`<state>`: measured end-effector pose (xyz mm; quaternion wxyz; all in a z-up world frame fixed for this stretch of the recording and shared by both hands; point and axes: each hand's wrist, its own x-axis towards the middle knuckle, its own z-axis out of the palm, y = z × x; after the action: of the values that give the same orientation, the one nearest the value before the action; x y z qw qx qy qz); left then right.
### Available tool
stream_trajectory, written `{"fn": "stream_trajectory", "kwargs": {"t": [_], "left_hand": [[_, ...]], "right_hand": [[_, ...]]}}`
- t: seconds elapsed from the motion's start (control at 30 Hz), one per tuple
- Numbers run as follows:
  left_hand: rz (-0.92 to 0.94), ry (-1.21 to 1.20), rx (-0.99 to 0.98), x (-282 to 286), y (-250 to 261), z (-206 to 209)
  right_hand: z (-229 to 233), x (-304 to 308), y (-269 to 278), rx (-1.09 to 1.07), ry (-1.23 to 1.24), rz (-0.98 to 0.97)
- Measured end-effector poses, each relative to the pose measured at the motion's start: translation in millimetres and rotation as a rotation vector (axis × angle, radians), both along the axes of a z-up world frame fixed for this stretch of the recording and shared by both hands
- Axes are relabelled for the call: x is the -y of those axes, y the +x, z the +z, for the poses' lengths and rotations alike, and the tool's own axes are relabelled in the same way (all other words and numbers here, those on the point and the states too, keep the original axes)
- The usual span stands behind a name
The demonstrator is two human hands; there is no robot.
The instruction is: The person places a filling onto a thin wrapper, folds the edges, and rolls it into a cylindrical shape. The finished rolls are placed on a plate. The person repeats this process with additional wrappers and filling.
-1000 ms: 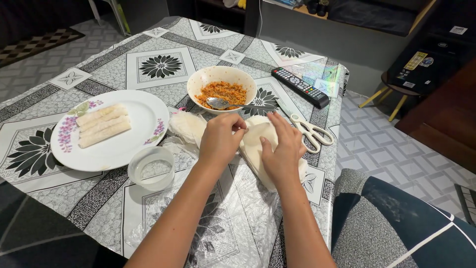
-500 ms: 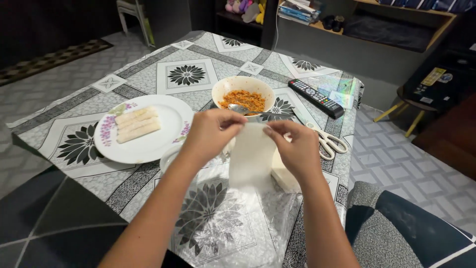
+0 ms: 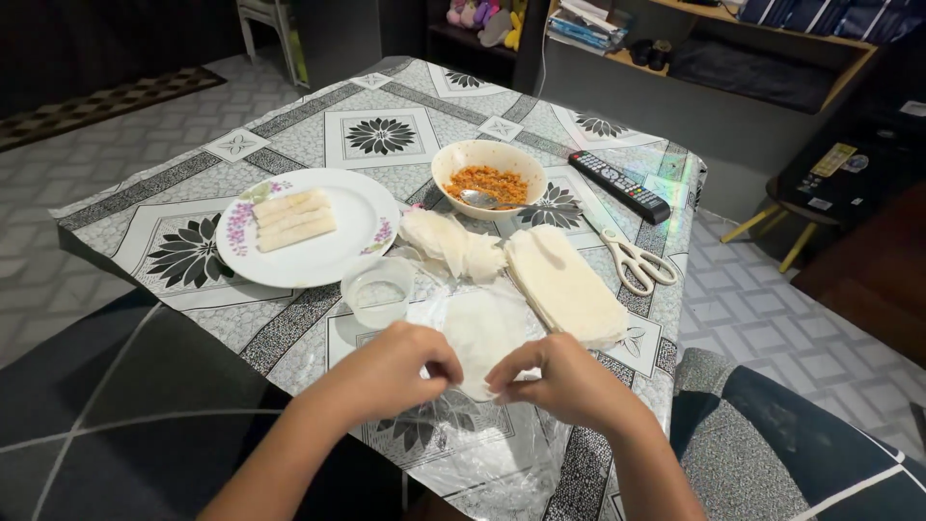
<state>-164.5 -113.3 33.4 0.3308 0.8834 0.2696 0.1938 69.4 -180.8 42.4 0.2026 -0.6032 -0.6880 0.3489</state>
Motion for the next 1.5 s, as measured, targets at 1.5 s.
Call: {"fn": "stream_trajectory", "kwargs": {"t": [1.5], "left_hand": [[0.562, -0.066, 0.099, -160, 47, -15]], "right_hand": [[-12, -177, 30, -0.031, 0.543, -0.524]]}}
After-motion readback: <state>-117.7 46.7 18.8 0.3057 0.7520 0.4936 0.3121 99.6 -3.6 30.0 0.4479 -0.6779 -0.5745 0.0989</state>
